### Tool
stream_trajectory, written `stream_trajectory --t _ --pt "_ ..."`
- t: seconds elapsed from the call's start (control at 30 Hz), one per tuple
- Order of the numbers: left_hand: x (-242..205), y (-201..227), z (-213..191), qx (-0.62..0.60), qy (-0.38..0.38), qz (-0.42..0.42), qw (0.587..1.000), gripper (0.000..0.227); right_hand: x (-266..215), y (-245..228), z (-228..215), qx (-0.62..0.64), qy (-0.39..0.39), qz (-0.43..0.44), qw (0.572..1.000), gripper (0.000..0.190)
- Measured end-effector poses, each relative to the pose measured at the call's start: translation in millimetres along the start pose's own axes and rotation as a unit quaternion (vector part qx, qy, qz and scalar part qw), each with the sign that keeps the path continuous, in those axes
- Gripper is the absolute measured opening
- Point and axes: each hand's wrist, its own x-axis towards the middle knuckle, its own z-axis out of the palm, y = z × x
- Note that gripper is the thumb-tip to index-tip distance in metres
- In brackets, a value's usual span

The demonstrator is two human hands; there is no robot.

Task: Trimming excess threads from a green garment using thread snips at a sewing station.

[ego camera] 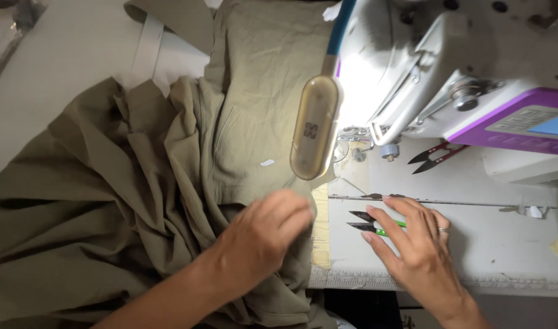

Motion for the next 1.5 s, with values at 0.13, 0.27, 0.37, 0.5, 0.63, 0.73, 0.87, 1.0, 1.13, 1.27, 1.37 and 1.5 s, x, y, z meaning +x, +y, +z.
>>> stream_trajectory --t 0.13,0.27,0.37,0.5,0.63,0.73,0.87,1.0,1.13,1.27,1.37,1.5 --pt "32 -30 12 -0.027 0.053 -0.019 0.998 0.025 19 -47 -5 0.122 0.086 -0.071 0.986 0.04" --pt "38 -70 43 -0.021 0.009 -0.079 0.997 0.038 14 -87 17 0.161 0.017 -0.101 0.982 0.048" --pt "29 -74 39 0.076 -0.028 -0.087 0.993 0.039 15 -93 22 0.169 0.036 -0.138 0.975 0.033" --pt "-6 -56 15 0.064 -0.029 -0.146 0.987 0.03 13 -85 10 0.24 -0.008 -0.217 0.946 0.011" --pt "-37 -25 5 0.004 -0.056 -0.239 0.969 0.027 16 -79 8 0.274 0.042 -0.171 0.945 0.019" --pt "-54 -9 11 0.041 -0.006 -0.187 0.981 0.028 31 -76 7 0.216 0.094 -0.031 0.971 0.026" --pt "-50 -3 16 0.155 0.005 -0.076 0.985 0.041 52 -87 1 0.167 0.042 0.0 0.985 0.022" --pt "-19 19 4 0.085 -0.008 -0.004 0.996 0.038 51 -85 3 0.215 0.042 0.014 0.976 0.023" --pt "-8 1 18 0.093 -0.018 -0.027 0.995 0.042 34 -57 -7 0.222 0.008 0.029 0.975 0.037" --pt "1 -3 16 0.109 -0.004 0.0 0.994 0.016 3 -18 -16 0.099 -0.011 0.109 0.989 0.044" --pt "1 -5 19 0.114 0.021 0.005 0.993 0.006 -8 -9 -15 0.076 0.014 0.12 0.99 0.041" --pt "1 -5 21 0.159 0.044 0.033 0.986 0.01 -21 0 6 0.026 0.061 0.095 0.993 0.022"
